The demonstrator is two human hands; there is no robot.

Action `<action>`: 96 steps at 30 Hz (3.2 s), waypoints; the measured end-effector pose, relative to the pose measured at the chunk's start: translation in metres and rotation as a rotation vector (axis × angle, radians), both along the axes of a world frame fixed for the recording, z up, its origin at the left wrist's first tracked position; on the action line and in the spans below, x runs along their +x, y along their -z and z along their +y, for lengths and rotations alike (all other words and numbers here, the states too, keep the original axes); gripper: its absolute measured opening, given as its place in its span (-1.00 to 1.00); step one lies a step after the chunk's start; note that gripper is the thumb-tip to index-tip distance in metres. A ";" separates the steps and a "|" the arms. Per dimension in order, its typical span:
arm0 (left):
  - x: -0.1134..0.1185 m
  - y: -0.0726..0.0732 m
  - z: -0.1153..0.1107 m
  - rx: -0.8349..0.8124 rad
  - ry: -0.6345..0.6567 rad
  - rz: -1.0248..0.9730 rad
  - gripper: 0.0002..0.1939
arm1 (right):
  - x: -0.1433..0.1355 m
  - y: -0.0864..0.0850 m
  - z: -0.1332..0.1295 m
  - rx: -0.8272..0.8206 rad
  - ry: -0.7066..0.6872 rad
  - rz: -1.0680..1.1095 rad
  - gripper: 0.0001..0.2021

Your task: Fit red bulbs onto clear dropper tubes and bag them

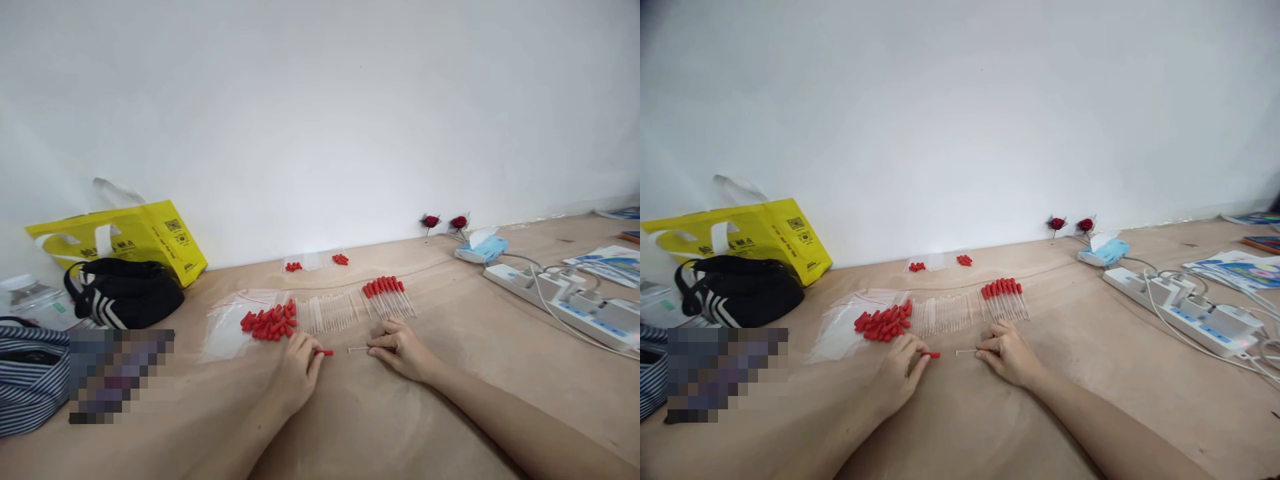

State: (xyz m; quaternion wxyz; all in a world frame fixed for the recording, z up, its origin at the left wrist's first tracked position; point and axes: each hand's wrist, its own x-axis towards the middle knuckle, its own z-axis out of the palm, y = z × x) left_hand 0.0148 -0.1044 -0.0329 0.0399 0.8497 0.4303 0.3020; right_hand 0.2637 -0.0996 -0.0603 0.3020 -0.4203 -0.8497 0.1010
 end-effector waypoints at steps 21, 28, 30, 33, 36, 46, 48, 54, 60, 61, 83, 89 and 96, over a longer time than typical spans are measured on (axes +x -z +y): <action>0.015 0.007 -0.003 -0.229 0.040 -0.180 -0.90 | -0.023 -0.009 -0.017 0.007 0.126 -0.030 -0.82; 0.011 0.008 0.001 -0.230 0.059 -0.223 -0.87 | -0.022 -0.009 -0.015 -0.067 0.099 -0.040 -0.88; 0.012 0.009 0.002 -0.234 0.081 -0.236 -0.85 | -0.023 -0.008 -0.014 -0.060 0.121 -0.044 -0.89; 0.013 0.013 0.001 -0.315 0.066 -0.284 -0.85 | -0.027 -0.006 -0.012 -0.055 0.150 0.021 -0.88; 0.015 0.016 -0.001 -0.418 0.052 -0.352 -0.88 | -0.032 -0.006 -0.013 -0.103 0.157 0.185 -0.86; 0.019 0.011 -0.005 -0.488 0.085 -0.406 -0.77 | -0.043 -0.009 -0.022 -0.097 0.024 0.256 -0.88; 0.020 0.012 -0.005 -0.504 0.084 -0.447 -0.77 | -0.044 -0.009 -0.022 -0.085 0.027 0.232 -0.88; 0.023 0.022 -0.005 -0.564 0.059 -0.562 -0.77 | -0.049 -0.010 -0.028 -0.114 0.032 0.208 -0.85; 0.024 0.018 -0.011 -0.524 0.045 -0.497 -0.78 | -0.042 -0.010 -0.026 -0.065 -0.023 0.109 -0.84; 0.023 0.017 -0.012 -0.513 0.047 -0.467 -0.78 | -0.040 -0.011 -0.025 -0.046 -0.037 0.081 -0.84; 0.024 0.007 -0.022 -0.240 0.149 -0.094 -0.78 | -0.042 -0.013 -0.023 -0.022 -0.111 0.022 -0.80; 0.024 0.008 -0.021 -0.252 0.179 -0.069 -0.78 | -0.045 -0.012 -0.022 -0.117 -0.113 0.057 -0.80; 0.024 0.003 -0.016 -0.251 0.162 -0.064 -0.78 | -0.045 -0.018 -0.019 -0.217 -0.092 0.137 -0.81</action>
